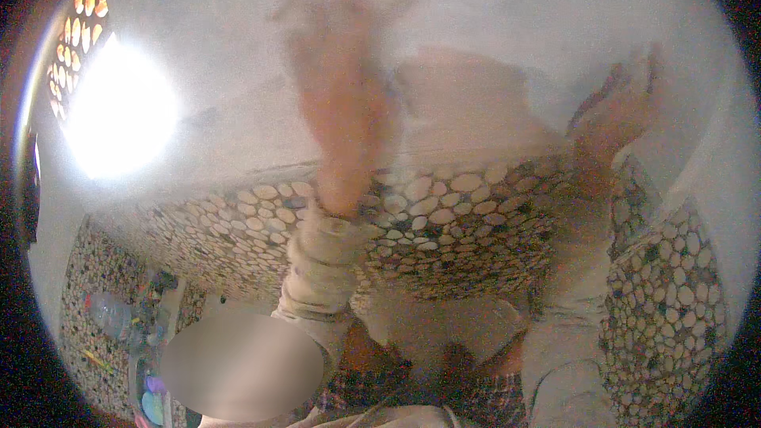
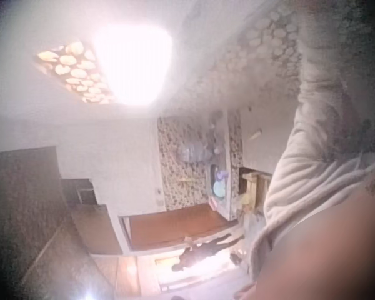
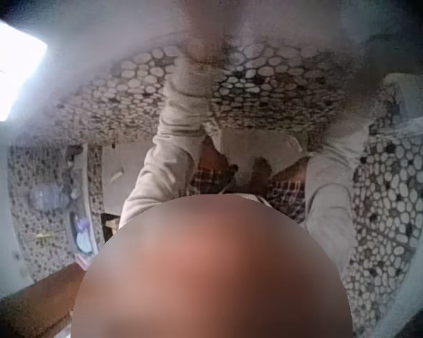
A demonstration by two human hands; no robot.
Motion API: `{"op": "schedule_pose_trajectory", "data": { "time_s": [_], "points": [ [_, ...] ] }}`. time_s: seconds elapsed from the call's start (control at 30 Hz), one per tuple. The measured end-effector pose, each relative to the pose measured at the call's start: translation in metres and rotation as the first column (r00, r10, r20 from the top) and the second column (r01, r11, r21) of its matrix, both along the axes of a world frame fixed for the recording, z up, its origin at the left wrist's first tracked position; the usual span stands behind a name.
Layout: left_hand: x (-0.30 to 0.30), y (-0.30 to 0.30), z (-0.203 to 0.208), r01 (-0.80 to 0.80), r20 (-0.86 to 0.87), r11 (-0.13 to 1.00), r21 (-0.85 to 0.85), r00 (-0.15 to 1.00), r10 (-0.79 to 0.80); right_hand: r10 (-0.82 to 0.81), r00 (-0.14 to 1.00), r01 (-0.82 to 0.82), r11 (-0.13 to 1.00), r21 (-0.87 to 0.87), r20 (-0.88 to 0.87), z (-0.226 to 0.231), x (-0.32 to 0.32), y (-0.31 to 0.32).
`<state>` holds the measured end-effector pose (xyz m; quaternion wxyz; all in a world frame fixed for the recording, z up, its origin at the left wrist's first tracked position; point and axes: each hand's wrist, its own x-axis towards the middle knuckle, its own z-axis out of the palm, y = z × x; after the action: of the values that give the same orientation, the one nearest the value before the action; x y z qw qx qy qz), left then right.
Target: The person sits on the floor and wipes a white wall section above a pebble-tiled lower wall using a white cloth. The person repeatedly rubs the wall surface with both hands, focusing on the area near a window.
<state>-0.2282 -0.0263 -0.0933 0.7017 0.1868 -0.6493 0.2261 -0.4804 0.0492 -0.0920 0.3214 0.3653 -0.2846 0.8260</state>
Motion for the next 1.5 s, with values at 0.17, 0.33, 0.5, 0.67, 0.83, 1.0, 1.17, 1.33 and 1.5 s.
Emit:
{"op": "schedule_pose_trajectory", "data": {
  "time_s": [0.17,0.33,0.5,0.67,0.83,1.0,1.17,1.33,1.5],
  "points": [
    [-0.042,0.028,-0.025,0.213,0.361,0.973,0.092,0.903,-0.232,-0.471,0.869,0.494,0.842,0.216,-0.154,0.004,0.004,0.008],
    [0.013,0.007,0.011,-0.194,0.062,0.981,0.012,0.979,0.193,-0.284,0.959,0.284,0.959,0.009,-0.005,0.005,-0.029,0.011],
    [-0.049,0.016,-0.030,0.101,0.151,0.995,-0.009,0.984,-0.098,-0.374,0.927,0.375,0.923,0.089,-0.018,-0.004,-0.038,0.005],
    [-0.047,0.028,-0.036,0.037,0.401,0.997,0.067,0.914,-0.061,-0.833,0.522,0.827,0.440,0.351,-0.186,0.004,-0.015,0.021],
    [0.017,0.009,0.015,-0.295,0.026,0.954,0.044,0.955,0.294,-0.712,0.699,0.704,0.672,0.229,-0.059,0.000,-0.043,0.020],
    [-0.051,0.031,-0.033,0.097,0.422,0.993,0.068,0.899,-0.117,-0.013,0.995,0.017,0.999,-0.040,0.096,0.005,-0.024,0.006],
    [-0.008,0.012,-0.009,-0.250,0.307,0.967,-0.037,0.919,0.249,-0.678,0.712,0.702,0.684,0.196,-0.184,0.002,-0.033,0.018],
    [0.007,0.004,0.011,-0.157,-0.015,0.987,-0.042,0.988,0.156,-0.566,0.815,0.580,0.795,0.179,-0.125,-0.003,-0.050,0.008],
    [-0.039,0.029,-0.022,0.112,0.497,0.994,0.003,0.862,-0.099,0.327,0.932,-0.318,0.945,-0.079,0.155,0.018,0.019,0.014]
  ]
}}
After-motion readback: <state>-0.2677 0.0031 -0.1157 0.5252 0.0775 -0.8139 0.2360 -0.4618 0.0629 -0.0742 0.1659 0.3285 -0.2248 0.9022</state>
